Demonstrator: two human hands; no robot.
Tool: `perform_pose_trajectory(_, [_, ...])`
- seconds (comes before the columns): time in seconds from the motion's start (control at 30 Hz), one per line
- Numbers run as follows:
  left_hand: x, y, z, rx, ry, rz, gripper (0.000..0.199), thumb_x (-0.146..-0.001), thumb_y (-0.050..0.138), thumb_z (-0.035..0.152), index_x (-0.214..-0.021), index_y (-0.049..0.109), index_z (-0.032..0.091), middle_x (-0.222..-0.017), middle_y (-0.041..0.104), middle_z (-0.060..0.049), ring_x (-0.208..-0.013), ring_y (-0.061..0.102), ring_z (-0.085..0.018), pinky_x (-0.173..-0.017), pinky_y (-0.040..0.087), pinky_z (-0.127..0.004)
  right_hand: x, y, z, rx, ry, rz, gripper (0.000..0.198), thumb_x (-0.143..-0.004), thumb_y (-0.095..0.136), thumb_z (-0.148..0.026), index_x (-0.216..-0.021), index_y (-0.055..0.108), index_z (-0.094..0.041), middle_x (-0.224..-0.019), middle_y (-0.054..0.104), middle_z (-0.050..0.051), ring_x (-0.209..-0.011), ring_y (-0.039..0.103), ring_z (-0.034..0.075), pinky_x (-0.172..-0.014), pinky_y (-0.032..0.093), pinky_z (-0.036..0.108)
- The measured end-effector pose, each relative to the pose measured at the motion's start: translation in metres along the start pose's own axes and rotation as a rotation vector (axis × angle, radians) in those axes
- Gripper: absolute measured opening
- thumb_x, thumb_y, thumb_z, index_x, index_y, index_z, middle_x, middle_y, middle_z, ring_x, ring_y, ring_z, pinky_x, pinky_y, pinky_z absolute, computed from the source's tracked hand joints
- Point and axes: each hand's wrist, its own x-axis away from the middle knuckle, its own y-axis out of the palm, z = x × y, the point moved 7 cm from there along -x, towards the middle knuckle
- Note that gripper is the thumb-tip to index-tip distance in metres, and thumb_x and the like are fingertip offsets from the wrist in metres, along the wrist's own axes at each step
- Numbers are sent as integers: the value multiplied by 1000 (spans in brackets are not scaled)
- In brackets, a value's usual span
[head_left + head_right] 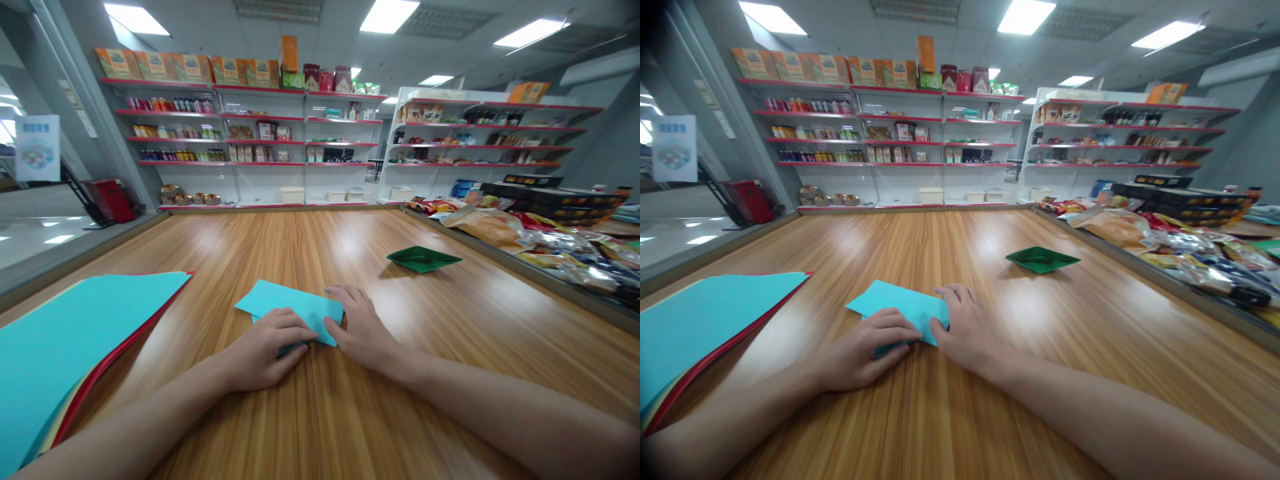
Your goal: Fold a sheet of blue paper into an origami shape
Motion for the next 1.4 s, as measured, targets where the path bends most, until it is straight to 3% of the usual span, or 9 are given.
perform_pose_trajectory(0.27, [6,3,-29,-296,-375,52,52,-88,48,44,-130,49,14,-138,39,-19,-130,32,-38,-103,25,-62,2,6,2,-70,20,-93,44,-76,61,-23,-119,52,-18,-106,59,9,-98,55,24,-85,43,41])
perform_pose_trajectory(0.47, [9,4,-31,-337,-391,62,52,-88,48,44,-134,46,19,-142,36,-17,-135,24,-37,-106,22,-61,0,10,9,-321,75,-114,47,-79,56,-17,-125,46,-19,-104,62,8,-88,60,20,-75,48,34])
perform_pose_trajectory(0.63, [14,-4,-36,-367,-430,264,62,-85,54,43,-141,35,22,-151,14,-18,-138,14,-40,-105,23,-60,-2,10,16,-498,105,-20,48,-83,54,-17,-129,40,-23,-99,61,5,-83,61,17,-73,50,33])
perform_pose_trajectory(0.73, [19,-14,-46,-303,-547,448,83,-82,58,43,-147,13,17,-152,0,-21,-139,7,-41,-105,25,-58,-2,6,18,-583,111,75,49,-86,53,-19,-132,36,-25,-98,60,5,-80,61,16,-72,51,33])
perform_pose_trajectory(0.87, [21,-19,-56,-141,-641,526,92,-81,58,45,-147,3,10,-149,16,-24,-139,16,-35,-108,26,-54,0,-13,6,-566,-6,218,38,-88,52,-21,-125,43,-25,-104,57,6,-89,59,17,-76,51,32])
perform_pose_trajectory(1.0, [18,-23,-55,-3,-607,507,66,-83,53,41,-137,32,10,-138,40,-20,-132,35,-31,-107,31,-49,4,-21,-21,-424,-263,150,30,-86,52,-14,-115,55,-23,-94,56,5,-86,56,16,-76,49,31])
perform_pose_trajectory(1.13, [14,-23,-48,233,-496,461,33,-82,51,33,-106,60,12,-107,65,-13,-100,61,-28,-89,48,-46,9,-12,-38,-387,-442,-36,36,-84,46,-7,-115,58,-21,-91,52,6,-85,55,15,-74,50,29])
perform_pose_trajectory(1.23, [11,-22,-41,354,-397,435,26,-79,48,24,-96,65,16,-92,70,-7,-88,64,-25,-84,51,-42,11,-13,-41,-323,-467,-20,36,-82,48,-7,-112,60,-24,-99,51,7,-96,54,18,-82,49,34])
perform_pose_trajectory(1.4, [14,-20,-43,397,-373,480,27,-83,46,23,-102,63,16,-96,70,-7,-93,62,-24,-91,47,-42,14,-19,-47,-222,-489,-11,33,-80,53,-9,-109,58,-24,-132,45,9,-127,40,24,-103,37,45])
